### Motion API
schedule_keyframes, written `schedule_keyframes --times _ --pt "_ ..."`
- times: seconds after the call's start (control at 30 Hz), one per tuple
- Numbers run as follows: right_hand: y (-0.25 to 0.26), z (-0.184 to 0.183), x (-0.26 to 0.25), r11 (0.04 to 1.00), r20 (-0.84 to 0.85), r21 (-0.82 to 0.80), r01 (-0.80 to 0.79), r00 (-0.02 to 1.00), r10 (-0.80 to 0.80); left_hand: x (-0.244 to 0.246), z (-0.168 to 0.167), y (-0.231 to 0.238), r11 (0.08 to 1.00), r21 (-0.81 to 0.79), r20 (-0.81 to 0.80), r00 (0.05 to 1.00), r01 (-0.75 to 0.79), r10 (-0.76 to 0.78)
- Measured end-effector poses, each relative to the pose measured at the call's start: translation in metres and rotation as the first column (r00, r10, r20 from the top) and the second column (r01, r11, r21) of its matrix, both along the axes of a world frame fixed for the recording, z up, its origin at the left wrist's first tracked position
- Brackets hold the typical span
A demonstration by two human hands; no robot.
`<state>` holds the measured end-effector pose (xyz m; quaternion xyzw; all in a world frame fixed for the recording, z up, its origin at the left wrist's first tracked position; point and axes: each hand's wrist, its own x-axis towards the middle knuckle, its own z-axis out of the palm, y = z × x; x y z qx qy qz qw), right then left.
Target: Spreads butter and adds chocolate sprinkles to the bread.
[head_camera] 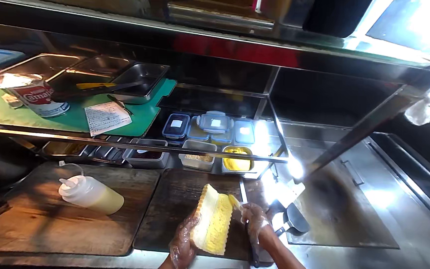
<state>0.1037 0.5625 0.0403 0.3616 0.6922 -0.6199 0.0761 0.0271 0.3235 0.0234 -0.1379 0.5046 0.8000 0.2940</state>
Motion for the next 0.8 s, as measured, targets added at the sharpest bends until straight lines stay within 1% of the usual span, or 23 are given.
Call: schedule_keyframes --times 0.03,0.07,0.1,0.13,0.17,0.2,0.23,0.3,0.37,0.47,0.53,0.57,0.6,0.63,0.7,0.73,0.77,0.8 --pt "-0.001 0.007 -0.001 0.976 0.042 0.191 -0.102 0.994 0.096 0.000 0.001 0.000 1.000 -0.004 0.004 1.000 -0.004 0.004" --pt "-0.003 0.014 -0.001 0.885 0.150 0.383 -0.264 0.963 0.222 0.001 0.001 0.000 1.000 -0.006 0.015 1.000 -0.007 0.007" --pt "-0.006 0.020 -0.002 0.723 0.302 0.527 -0.447 0.894 0.332 0.001 0.000 0.000 1.000 -0.010 0.025 1.000 -0.011 0.012" --pt "-0.007 0.022 -0.004 0.553 0.444 0.595 -0.582 0.813 0.378 -0.001 -0.001 0.001 1.000 -0.011 0.034 0.999 -0.014 0.014" --pt "-0.007 0.020 -0.003 0.457 0.535 0.607 -0.650 0.760 0.370 -0.002 -0.001 0.000 1.000 -0.014 0.036 0.999 -0.012 0.013" --pt "-0.007 0.019 0.000 0.427 0.593 0.597 -0.680 0.732 0.337 -0.002 -0.001 -0.001 1.000 -0.012 0.033 0.999 -0.009 0.009" --pt "-0.007 0.020 0.001 0.433 0.619 0.590 -0.682 0.726 0.299 -0.004 0.000 -0.002 1.000 -0.007 0.030 1.000 -0.002 0.002" --pt "-0.010 0.028 0.001 0.479 0.601 0.600 -0.641 0.756 0.258 -0.003 0.001 -0.002 1.000 -0.001 0.030 1.000 0.001 -0.001" --pt "-0.020 0.029 -0.001 0.524 0.562 0.597 -0.608 0.782 0.267 -0.003 0.001 -0.002 1.000 -0.017 0.031 0.999 0.014 -0.013" --pt "-0.040 0.023 0.017 0.602 0.545 0.542 -0.586 0.791 0.278 -0.006 0.001 -0.003 0.999 -0.033 0.031 0.999 0.027 -0.026" --pt "-0.047 0.034 0.025 0.706 0.498 0.475 -0.525 0.822 0.276 -0.006 0.002 -0.004 0.999 -0.025 0.048 0.998 0.031 -0.029" --pt "-0.047 0.037 0.025 0.770 0.424 0.451 -0.451 0.868 0.260 -0.006 0.002 -0.004 0.999 -0.022 0.060 0.998 0.029 -0.028" --pt "-0.046 0.034 0.022 0.812 0.338 0.450 -0.370 0.913 0.229 -0.005 0.002 -0.005 0.999 -0.018 0.069 0.997 0.027 -0.026" --pt "-0.046 0.027 0.015 0.817 0.305 0.471 -0.333 0.930 0.203 -0.006 0.002 -0.005 1.000 -0.011 0.079 0.997 0.022 -0.021" --pt "-0.054 0.019 0.007 0.732 0.414 0.516 -0.446 0.877 0.243 -0.005 0.002 -0.004 1.000 -0.013 0.105 0.994 0.008 -0.006" --pt "-0.063 0.023 0.009 0.707 0.438 0.509 -0.492 0.854 0.279 -0.007 0.002 -0.004 1.000 -0.012 0.110 0.994 0.014 -0.013" --pt "-0.071 0.031 0.013 0.734 0.422 0.463 -0.496 0.852 0.310 -0.009 0.003 -0.005 1.000 -0.012 0.109 0.994 0.027 -0.026" --pt "-0.076 0.037 0.018 0.807 0.334 0.397 -0.438 0.888 0.317 -0.010 0.002 -0.006 0.999 -0.010 0.102 0.994 0.041 -0.040"
